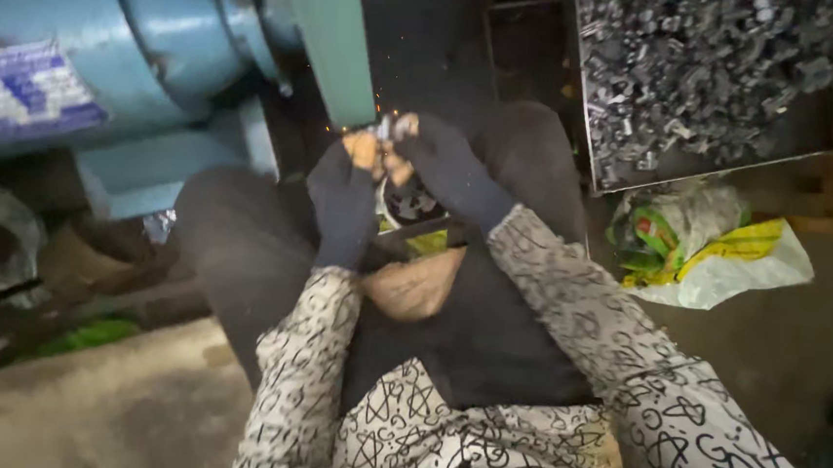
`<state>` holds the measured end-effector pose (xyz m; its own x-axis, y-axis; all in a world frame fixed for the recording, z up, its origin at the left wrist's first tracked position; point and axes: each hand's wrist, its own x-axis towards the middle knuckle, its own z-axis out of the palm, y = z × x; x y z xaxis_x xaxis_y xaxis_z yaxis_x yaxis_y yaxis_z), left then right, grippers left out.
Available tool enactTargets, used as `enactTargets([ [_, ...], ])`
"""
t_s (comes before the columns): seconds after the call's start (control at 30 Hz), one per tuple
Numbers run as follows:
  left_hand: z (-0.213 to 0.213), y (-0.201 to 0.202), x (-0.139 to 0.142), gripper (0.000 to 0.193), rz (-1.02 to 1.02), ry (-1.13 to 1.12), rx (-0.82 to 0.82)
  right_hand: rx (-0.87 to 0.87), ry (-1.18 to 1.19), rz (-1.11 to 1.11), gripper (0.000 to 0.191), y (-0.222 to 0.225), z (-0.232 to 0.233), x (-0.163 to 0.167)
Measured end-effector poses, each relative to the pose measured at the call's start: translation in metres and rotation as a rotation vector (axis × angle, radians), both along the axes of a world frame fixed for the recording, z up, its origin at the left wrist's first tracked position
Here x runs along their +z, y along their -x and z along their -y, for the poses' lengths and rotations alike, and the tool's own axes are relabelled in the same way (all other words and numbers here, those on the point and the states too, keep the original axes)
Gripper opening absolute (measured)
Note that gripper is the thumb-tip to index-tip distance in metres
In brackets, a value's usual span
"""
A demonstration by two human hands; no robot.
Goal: The person sits on the floor at a belt grinder and holds small metal components against the moving abrasive belt, producing sparks as they grind the edges. They periodically place finished pieces into a container of similar parts and pick up new pieces to grind.
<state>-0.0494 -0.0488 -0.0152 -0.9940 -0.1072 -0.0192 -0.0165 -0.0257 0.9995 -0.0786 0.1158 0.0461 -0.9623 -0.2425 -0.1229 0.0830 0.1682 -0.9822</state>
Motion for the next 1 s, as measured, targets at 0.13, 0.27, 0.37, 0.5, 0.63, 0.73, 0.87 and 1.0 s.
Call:
enactTargets([
  [0.13, 0.015, -0.012, -0.001, 0.019, -0.092, 0.406, -0.363, -0.137, -0.805, -0.507, 0.023, 0.03, -0.092, 0.036],
  [0.27, -0.008, -0.032, 0.006, 0.022, 0.167, 0.542, -0.748, -0.01, -1.053, -0.915, 0.058, 0.078, -0.193, 0.029],
  [0.37, -0.027, -0.03, 0.013, 0.024, 0.234, 0.468, -0.85, 0.191, -1.383, -0.739, 0.052, 0.101, -0.232, 0.017],
  [0.5, -0.032, -0.007, 0.017, 0.028, 0.267, -0.024, -0.605, -0.014, -1.148, -0.7, 0.026, 0.093, -0.216, 0.03],
  [0.63, -0.033, 0.003, 0.019, 0.028, 0.349, -0.371, -0.263, -0.27, -0.897, -0.537, 0.014, 0.043, -0.111, 0.027],
  [0.73, -0.025, -0.006, 0.015, 0.029, 0.459, -0.503, 0.068, 0.034, -0.369, -0.272, 0.025, -0.012, -0.042, 0.011],
  [0.87, -0.001, -0.023, 0.002, 0.03, 0.064, -0.093, 0.117, 0.079, -0.297, -0.048, 0.019, -0.035, -0.01, -0.008],
  [1.0, 0.006, -0.03, -0.005, 0.037, 0.229, -0.561, 0.059, 0.188, -0.053, 0.158, 0.022, -0.035, -0.002, -0.013],
])
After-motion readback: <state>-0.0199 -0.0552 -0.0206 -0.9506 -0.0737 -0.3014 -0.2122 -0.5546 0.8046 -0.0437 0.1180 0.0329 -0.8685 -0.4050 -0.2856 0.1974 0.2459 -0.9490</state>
